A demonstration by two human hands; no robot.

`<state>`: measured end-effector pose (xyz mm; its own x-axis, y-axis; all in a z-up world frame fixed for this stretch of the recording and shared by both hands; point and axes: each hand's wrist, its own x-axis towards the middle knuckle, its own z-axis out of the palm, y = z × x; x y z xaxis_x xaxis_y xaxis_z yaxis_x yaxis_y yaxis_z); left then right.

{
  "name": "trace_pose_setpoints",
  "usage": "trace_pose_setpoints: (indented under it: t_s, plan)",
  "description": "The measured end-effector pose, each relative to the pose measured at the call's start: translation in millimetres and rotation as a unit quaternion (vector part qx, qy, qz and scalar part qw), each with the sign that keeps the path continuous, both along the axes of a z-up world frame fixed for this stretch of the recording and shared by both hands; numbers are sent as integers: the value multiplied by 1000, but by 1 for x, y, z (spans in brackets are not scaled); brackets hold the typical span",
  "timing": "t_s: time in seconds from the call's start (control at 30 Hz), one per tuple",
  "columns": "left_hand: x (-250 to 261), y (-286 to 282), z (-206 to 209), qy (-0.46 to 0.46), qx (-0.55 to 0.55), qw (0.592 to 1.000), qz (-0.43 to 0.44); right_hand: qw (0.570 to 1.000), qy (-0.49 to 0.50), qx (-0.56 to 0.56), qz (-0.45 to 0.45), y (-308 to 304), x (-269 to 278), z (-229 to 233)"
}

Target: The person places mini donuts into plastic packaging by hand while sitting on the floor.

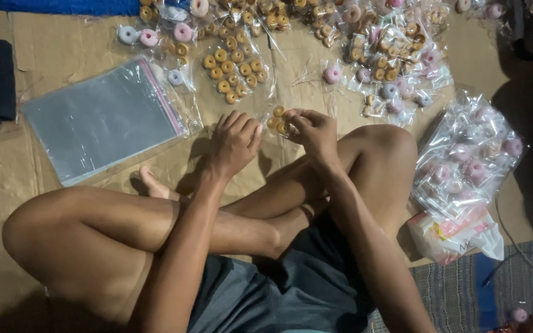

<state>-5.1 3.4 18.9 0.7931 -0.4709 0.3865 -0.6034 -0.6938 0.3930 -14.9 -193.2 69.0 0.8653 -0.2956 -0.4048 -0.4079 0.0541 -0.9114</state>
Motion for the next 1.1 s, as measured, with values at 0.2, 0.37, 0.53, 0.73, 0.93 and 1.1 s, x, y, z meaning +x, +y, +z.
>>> trace_pose_setpoints:
  t_s: [0.2,0.37,0.53,0.73,0.93,1.1]
  plan:
    - [1,0,-3,-23,-14,1000,-1,994,-48,66,-73,-3,-9,-4]
    - [5,-6,-18,-30,-52,998,8,997,-19,-54,46,1,-17,12]
    - [4,-6,-16,-27,-82,996,4,995,40,-3,96,-4,-11,6]
    - [5,-8,-11,-47,-105,993,3,998,-35,50,-25,7,-2,-20]
    - [5,-7,-3,-43,-141,989,10,996,-43,70,-24,21,7,-57]
    - [8,-10,-11,-68,-139,988,11,994,-77,60,56,22,10,-45]
